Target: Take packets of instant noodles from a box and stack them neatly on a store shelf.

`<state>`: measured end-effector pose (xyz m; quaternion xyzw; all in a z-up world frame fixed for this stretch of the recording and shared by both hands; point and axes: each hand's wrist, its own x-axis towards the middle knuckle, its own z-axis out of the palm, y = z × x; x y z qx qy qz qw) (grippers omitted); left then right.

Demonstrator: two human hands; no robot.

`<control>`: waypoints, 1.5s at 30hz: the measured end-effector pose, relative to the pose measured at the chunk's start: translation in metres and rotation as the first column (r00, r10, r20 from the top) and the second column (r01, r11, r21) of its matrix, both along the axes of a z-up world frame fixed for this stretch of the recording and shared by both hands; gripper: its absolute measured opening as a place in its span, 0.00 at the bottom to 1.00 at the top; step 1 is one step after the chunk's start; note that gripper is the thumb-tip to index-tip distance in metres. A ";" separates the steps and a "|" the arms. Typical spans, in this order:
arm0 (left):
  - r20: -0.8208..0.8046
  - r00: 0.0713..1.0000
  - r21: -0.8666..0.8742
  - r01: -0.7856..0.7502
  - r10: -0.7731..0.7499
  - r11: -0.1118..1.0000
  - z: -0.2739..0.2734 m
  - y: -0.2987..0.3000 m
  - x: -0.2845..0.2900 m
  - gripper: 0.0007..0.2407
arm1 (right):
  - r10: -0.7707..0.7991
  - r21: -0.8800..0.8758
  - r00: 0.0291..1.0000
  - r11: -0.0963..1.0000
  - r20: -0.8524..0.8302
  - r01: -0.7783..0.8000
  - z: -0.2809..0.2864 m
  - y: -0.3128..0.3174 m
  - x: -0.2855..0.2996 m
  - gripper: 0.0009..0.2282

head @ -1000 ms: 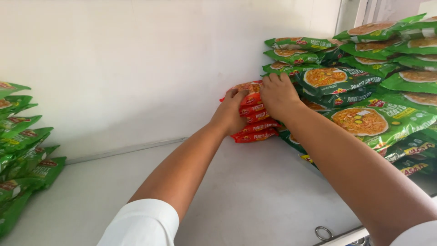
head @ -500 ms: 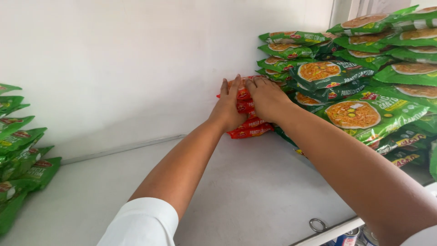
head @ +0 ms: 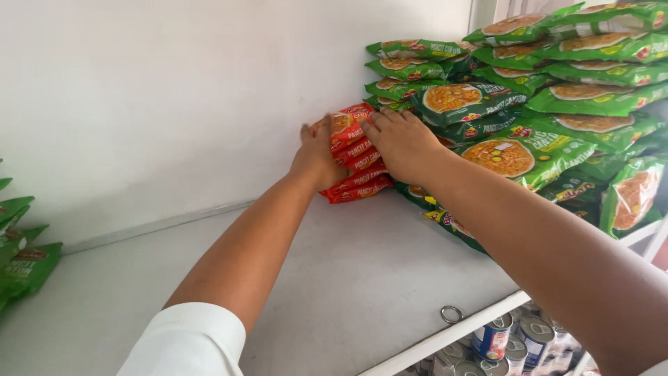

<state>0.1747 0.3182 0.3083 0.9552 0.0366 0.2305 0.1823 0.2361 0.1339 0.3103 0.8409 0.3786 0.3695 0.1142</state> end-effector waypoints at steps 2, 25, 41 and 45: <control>-0.020 0.999 -0.066 -0.049 0.048 0.997 -0.005 -0.001 0.001 0.55 | -0.027 -0.041 1.000 0.999 0.012 0.027 -0.002 -0.002 -0.007 0.31; 0.014 0.994 -0.017 -0.104 0.104 0.994 -0.025 0.007 0.019 0.48 | -0.131 0.086 0.979 0.986 -0.158 0.146 -0.003 0.042 0.042 0.28; -0.023 0.988 0.045 -0.151 0.152 0.988 0.009 -0.015 -0.013 0.55 | -0.026 0.130 0.994 0.991 -0.103 0.039 0.003 0.029 -0.003 0.36; 0.044 0.990 0.254 -0.142 0.135 0.957 0.022 -0.027 -0.031 0.50 | -0.004 0.130 0.999 0.991 -0.051 0.010 0.005 0.016 -0.012 0.35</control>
